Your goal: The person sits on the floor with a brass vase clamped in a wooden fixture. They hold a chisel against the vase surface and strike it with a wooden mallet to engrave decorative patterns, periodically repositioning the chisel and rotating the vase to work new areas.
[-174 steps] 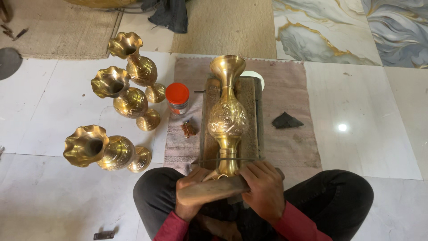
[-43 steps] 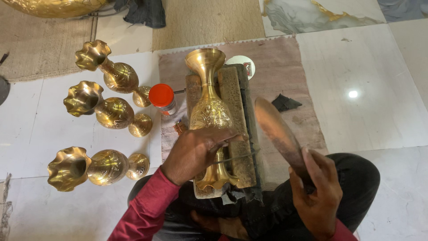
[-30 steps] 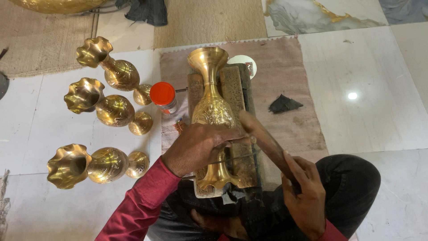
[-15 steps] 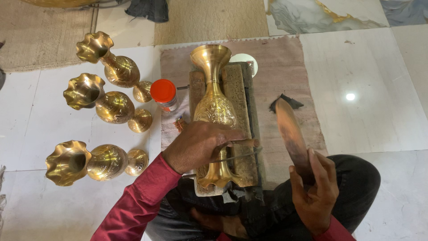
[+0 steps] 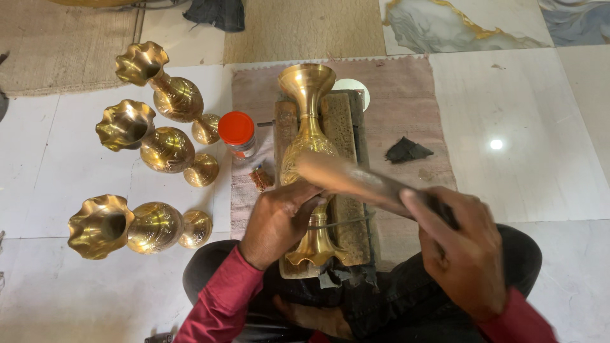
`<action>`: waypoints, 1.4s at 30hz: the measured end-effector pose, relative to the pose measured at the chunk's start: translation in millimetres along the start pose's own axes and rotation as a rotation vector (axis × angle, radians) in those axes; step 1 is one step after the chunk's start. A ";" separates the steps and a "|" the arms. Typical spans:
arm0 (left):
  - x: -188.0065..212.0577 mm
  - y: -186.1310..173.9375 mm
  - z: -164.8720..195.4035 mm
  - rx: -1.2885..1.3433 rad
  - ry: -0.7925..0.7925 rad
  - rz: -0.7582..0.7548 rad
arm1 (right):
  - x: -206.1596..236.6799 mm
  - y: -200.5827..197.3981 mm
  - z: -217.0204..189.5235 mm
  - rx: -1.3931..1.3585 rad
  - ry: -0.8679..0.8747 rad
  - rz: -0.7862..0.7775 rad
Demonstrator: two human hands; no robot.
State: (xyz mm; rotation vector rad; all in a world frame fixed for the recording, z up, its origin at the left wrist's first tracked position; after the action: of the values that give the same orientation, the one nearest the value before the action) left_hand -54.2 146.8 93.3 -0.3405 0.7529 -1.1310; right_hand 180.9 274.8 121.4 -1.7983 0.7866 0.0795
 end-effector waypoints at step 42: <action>48.9 31.4 -39.0 0.411 -0.090 0.483 | -35.9 9.8 -6.7 0.363 -0.160 -0.227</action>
State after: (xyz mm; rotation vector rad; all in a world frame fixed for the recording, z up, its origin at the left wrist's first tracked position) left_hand -49.0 120.1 28.8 0.1345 0.4706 -0.7783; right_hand 145.5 284.2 131.0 -1.5019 0.4452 -0.0650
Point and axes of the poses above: each hand's wrist, its own x-axis away from the middle knuckle, its own y-axis out of the palm, z = x × y, the point moved 4 cm from there along -x, towards the middle knuckle, and after that the axes turned 6 degrees about -z, right-handed, at the moved point
